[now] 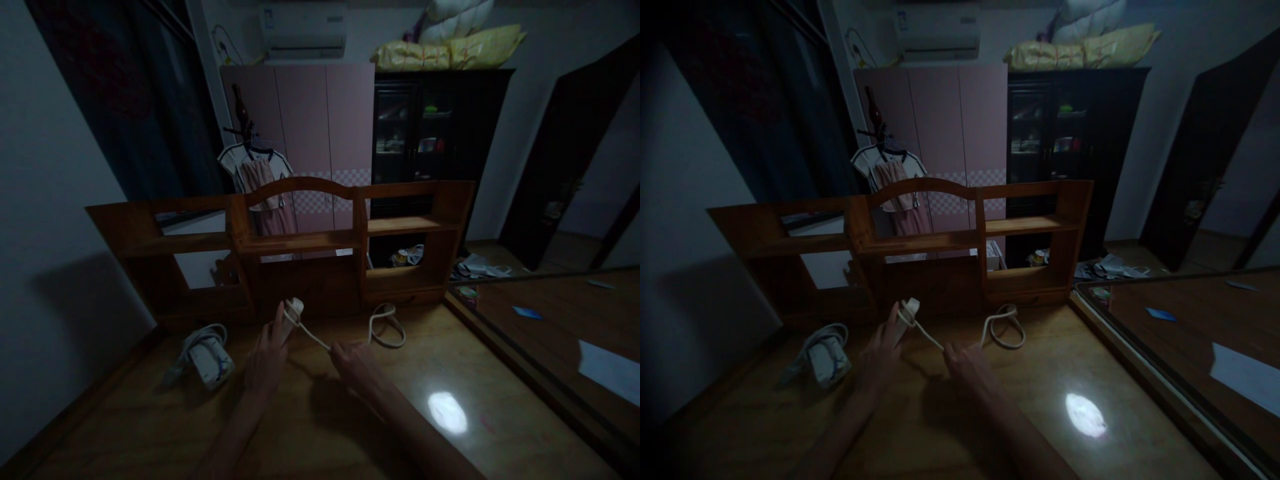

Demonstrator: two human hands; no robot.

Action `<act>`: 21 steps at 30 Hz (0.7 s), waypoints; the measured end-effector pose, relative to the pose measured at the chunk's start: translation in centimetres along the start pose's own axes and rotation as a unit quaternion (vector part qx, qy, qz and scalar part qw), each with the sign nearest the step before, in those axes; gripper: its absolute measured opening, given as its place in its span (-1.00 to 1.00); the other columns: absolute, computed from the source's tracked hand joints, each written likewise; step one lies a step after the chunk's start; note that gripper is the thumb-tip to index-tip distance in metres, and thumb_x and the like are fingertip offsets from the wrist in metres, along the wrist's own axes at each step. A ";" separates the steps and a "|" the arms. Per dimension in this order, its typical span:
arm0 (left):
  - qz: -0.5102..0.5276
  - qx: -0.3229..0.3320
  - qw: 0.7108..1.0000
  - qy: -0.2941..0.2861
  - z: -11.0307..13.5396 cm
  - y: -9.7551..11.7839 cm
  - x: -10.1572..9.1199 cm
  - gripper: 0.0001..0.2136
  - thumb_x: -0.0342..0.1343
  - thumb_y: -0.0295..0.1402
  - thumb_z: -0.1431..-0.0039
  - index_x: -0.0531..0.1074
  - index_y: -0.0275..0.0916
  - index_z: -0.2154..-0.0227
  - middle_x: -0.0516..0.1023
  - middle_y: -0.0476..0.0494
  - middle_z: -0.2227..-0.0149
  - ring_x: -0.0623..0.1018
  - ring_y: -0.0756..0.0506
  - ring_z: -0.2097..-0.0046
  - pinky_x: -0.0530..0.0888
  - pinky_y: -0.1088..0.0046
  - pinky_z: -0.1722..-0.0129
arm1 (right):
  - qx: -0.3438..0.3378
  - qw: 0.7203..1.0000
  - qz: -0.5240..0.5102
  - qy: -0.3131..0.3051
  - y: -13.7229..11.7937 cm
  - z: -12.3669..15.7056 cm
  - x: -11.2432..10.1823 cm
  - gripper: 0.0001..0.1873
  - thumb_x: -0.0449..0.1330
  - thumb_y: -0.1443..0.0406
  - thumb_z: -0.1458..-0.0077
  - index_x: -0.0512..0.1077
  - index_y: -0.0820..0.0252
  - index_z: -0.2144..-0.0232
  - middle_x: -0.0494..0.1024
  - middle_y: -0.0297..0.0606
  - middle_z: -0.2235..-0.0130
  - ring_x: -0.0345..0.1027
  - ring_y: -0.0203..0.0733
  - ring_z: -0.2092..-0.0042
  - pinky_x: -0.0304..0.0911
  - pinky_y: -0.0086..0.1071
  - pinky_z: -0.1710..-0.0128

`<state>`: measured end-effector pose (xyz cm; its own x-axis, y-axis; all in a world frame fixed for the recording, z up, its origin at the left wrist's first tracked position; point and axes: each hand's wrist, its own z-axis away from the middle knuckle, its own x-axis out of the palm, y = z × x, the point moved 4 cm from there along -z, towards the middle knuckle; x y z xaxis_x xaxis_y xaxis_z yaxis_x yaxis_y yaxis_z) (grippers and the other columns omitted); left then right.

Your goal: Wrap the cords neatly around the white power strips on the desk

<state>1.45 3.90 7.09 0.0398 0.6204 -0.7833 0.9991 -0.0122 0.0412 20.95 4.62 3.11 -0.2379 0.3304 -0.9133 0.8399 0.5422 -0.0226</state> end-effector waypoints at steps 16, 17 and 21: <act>0.044 0.143 0.983 -0.107 1.1 1.8 3.4 -0.22 0.09 -0.43 -0.16 -0.27 0.02 -0.29 0.38 -0.08 0.13 0.44 -0.07 0.15 0.37 0.51 0.30 | -0.170 0.969 -0.010 0.180 -1.0 0.9 -5.4 -0.79 0.03 0.27 -0.27 0.31 0.18 0.42 0.38 -0.35 0.45 0.19 -0.29 0.43 -0.07 -0.35 0.42; 0.048 0.151 0.981 -0.114 1.2 2.0 3.6 -0.22 0.09 -0.45 -0.15 -0.27 0.01 -0.29 0.38 -0.09 0.11 0.45 -0.08 0.14 0.38 0.50 0.27 | -0.169 0.968 -0.013 0.187 -0.9 0.9 -5.7 -0.79 0.03 0.27 -0.26 0.31 0.18 0.42 0.37 -0.34 0.46 0.19 -0.30 0.43 -0.06 -0.35 0.42; 0.069 0.219 0.962 -0.148 2.0 3.0 4.0 -0.24 0.06 -0.54 -0.11 -0.18 -0.03 -0.29 0.39 -0.13 0.04 0.43 -0.11 0.06 0.39 0.43 0.13 | -0.129 0.969 -0.058 0.203 0.4 0.6 -6.2 -0.80 0.09 0.22 -0.22 0.36 0.19 0.41 0.40 -0.32 0.44 0.21 -0.29 0.41 -0.03 -0.36 0.40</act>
<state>4.60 4.81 2.84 0.1112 0.3391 -0.9341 0.8924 -0.4477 -0.0563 23.02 2.35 8.51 -0.5402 0.5044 -0.6736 0.6591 0.7513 0.0340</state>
